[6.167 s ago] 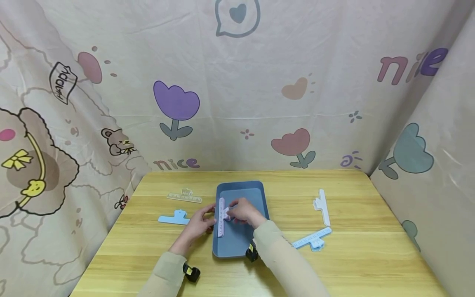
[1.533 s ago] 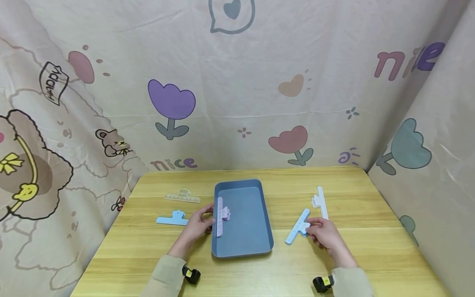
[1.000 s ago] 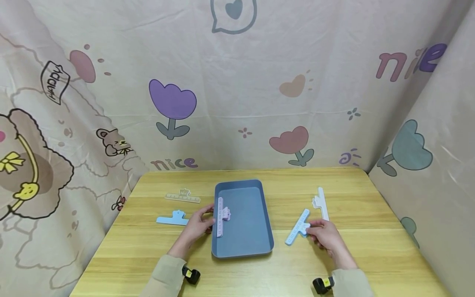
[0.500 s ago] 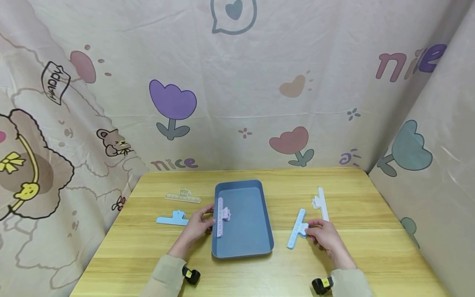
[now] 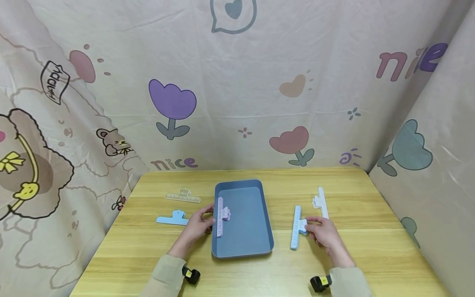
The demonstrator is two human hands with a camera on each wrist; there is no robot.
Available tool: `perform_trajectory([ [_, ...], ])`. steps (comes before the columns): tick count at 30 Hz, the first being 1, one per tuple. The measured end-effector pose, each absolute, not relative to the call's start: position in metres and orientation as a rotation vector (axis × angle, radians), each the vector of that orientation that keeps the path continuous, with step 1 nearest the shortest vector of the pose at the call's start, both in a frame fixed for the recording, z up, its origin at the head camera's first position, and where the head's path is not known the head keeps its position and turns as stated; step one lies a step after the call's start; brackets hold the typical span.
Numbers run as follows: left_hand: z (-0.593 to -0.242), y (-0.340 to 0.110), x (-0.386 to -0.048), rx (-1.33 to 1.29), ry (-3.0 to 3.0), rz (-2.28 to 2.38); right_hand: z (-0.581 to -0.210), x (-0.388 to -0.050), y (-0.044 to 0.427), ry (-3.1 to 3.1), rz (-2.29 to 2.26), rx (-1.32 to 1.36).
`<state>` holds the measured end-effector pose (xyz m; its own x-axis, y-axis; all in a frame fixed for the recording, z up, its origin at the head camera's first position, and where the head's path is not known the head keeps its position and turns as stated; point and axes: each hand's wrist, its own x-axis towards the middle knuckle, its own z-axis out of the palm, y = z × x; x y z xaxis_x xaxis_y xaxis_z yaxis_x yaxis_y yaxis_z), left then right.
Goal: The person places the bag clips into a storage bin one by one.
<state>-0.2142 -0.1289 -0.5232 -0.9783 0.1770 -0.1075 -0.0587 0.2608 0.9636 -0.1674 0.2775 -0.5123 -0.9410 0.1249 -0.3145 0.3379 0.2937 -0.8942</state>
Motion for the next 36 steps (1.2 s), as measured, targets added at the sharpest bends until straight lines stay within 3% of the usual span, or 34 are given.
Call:
perform_trajectory([
  [22, -0.523, -0.129, -0.214, 0.11, 2.327, 1.802, -0.468, -0.206, 0.223, 2.368, -1.855, 0.096],
  [36, -0.526, -0.13, -0.215, 0.123, 2.321, 1.818, -0.457, -0.233, 0.177, 2.252, -1.922, 0.085],
])
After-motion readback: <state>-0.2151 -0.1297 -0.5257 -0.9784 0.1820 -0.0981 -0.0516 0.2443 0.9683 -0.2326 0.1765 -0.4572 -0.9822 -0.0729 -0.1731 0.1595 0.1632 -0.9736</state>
